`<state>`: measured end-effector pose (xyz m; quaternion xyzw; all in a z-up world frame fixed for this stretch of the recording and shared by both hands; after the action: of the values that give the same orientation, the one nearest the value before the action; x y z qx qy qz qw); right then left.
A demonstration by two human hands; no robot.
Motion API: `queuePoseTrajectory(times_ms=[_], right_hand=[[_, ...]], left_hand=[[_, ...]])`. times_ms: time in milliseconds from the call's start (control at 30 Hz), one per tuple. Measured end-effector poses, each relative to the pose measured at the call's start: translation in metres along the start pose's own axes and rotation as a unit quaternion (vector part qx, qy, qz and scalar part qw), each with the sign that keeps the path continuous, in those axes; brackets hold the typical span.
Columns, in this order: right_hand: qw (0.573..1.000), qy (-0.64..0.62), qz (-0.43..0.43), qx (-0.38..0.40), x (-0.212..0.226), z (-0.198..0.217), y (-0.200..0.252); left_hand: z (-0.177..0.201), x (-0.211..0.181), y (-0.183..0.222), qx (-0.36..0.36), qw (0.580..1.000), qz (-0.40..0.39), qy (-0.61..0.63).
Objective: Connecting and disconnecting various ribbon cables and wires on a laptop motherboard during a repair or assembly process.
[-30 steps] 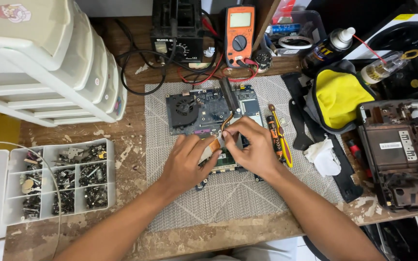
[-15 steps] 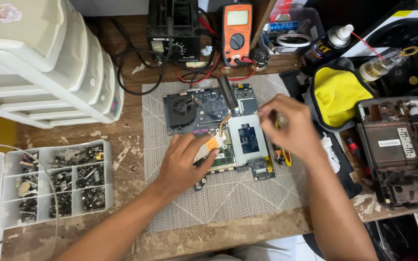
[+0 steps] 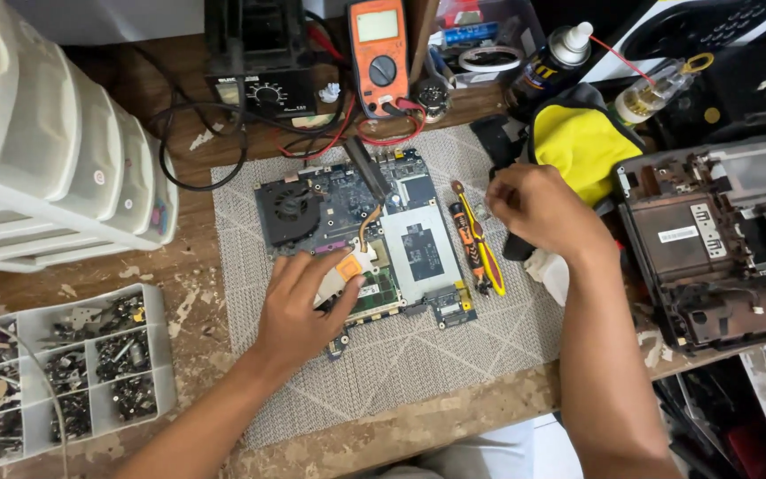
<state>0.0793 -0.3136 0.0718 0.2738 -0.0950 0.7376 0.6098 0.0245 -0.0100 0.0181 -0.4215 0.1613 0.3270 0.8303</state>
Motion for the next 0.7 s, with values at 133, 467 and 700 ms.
queuePoseTrajectory(times_ms=[133, 467, 700], right_hand=[[0.999, -0.014, -0.018, 0.03, 0.0, -0.002, 0.001], [0.998, -0.018, -0.036, 0.041, -0.014, -0.008, -0.003], [0.998, -0.003, -0.042, 0.037, -0.012, -0.007, -0.003]], left_hand=[[0.001, 0.0, 0.0, 0.001, 1.0, 0.007, -0.001], [0.0, 0.001, 0.002, -0.005, 1.0, 0.011, -0.008], [0.003, 0.001, 0.001, 0.015, 1.0, 0.013, 0.0]])
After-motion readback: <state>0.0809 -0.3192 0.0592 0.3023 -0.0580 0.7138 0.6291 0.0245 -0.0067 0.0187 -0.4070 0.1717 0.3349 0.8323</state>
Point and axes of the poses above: each hand's wrist, its own y-axis away from the middle knuckle, its own z-axis out of the back of the hand, x = y × z, the point moved 3 cm from there along -y, towards the middle knuckle, and after that the axes turned 11 degrees about x, right-handed, at the moved point
